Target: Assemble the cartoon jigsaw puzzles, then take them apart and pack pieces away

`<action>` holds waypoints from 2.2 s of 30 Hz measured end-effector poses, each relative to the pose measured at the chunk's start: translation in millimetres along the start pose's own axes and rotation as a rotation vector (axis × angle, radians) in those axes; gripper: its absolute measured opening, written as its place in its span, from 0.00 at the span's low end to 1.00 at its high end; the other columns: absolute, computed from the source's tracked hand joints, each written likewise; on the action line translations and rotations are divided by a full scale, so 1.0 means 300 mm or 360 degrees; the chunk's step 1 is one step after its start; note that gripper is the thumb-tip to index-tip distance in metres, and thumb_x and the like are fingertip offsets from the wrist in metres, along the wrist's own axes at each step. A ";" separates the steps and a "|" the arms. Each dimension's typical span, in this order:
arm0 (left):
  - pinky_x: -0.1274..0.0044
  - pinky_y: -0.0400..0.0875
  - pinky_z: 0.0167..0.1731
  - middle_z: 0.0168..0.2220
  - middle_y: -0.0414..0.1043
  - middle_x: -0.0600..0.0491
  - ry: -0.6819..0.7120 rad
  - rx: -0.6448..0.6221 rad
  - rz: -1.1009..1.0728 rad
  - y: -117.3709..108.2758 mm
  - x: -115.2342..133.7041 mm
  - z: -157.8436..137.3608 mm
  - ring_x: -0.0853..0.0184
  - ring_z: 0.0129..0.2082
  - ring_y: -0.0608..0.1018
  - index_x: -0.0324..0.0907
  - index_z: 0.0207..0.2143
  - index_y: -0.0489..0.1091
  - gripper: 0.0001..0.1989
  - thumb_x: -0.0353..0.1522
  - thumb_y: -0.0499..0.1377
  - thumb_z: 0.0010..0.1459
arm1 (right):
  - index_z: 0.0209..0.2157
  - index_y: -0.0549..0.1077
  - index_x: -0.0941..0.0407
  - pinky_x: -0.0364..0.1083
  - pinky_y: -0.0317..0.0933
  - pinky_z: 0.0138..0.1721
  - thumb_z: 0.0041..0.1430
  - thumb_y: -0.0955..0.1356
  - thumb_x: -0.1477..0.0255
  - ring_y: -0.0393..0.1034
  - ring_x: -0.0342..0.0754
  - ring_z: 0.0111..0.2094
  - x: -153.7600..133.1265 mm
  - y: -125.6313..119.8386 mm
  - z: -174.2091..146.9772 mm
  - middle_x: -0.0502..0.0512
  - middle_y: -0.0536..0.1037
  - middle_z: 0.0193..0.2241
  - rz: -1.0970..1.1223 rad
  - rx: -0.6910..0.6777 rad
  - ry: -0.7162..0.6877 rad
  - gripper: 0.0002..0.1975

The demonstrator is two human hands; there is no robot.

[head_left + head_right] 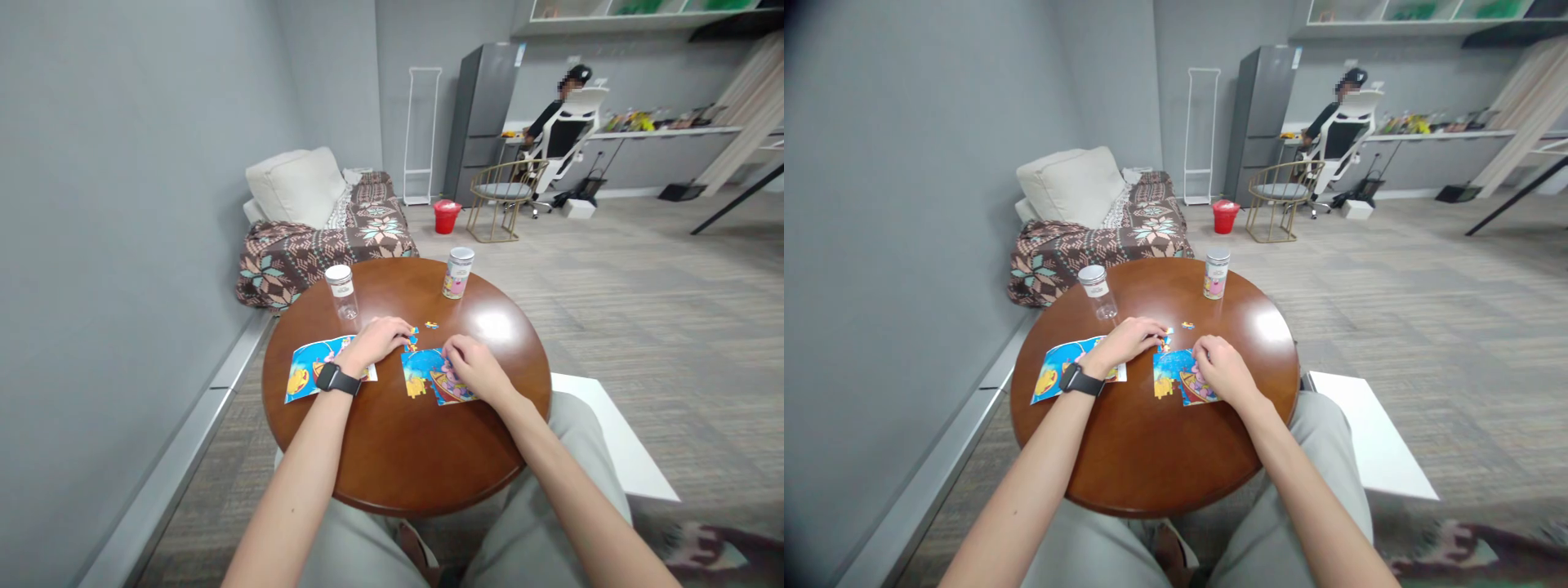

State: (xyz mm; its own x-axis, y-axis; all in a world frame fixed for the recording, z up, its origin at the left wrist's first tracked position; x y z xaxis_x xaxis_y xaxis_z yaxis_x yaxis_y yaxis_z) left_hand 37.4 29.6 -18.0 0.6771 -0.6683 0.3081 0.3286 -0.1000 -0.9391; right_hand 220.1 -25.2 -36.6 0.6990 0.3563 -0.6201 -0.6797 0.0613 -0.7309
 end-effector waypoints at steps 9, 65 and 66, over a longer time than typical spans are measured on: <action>0.73 0.67 0.53 0.49 0.74 0.51 -0.0031 0.0039 0.0018 0.012 -0.011 0.003 0.64 0.50 0.75 0.43 0.40 0.76 0.08 0.33 0.57 0.63 | 0.28 0.67 0.54 0.47 0.59 0.40 0.63 0.58 0.72 0.69 0.49 0.35 -0.003 0.000 0.001 0.53 0.76 0.29 -0.0008 -0.0008 0.0023 0.12; 0.70 0.67 0.49 0.40 0.70 0.50 -0.0287 0.0076 0.0029 0.022 0.028 0.023 0.61 0.45 0.73 0.43 0.43 0.75 0.10 0.35 0.57 0.63 | 0.27 0.67 0.54 0.46 0.59 0.39 0.61 0.58 0.73 0.68 0.49 0.34 -0.022 -0.009 0.001 0.54 0.75 0.28 0.0013 -0.0053 0.0033 0.11; 0.70 0.67 0.49 0.40 0.70 0.50 -0.0291 0.0068 0.0025 0.023 0.031 0.024 0.60 0.45 0.73 0.43 0.43 0.75 0.10 0.36 0.58 0.62 | 0.27 0.67 0.54 0.46 0.59 0.39 0.61 0.58 0.73 0.68 0.49 0.34 -0.023 -0.010 0.001 0.54 0.75 0.28 0.0013 -0.0054 0.0034 0.11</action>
State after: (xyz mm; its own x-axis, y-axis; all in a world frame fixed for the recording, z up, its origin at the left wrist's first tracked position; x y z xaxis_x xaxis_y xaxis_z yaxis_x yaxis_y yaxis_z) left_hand 50.5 28.0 -20.6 0.7896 -0.5239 0.3196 0.3421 -0.0565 -0.9380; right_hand 217.1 -27.4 -30.0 0.6984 0.3366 -0.6316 -0.6775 0.0267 -0.7350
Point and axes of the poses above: each hand's wrist, its own z-axis towards the middle knuckle, its own y-axis out of the palm, x = y × z, the point moved 5 cm from there along z, towards the middle knuckle
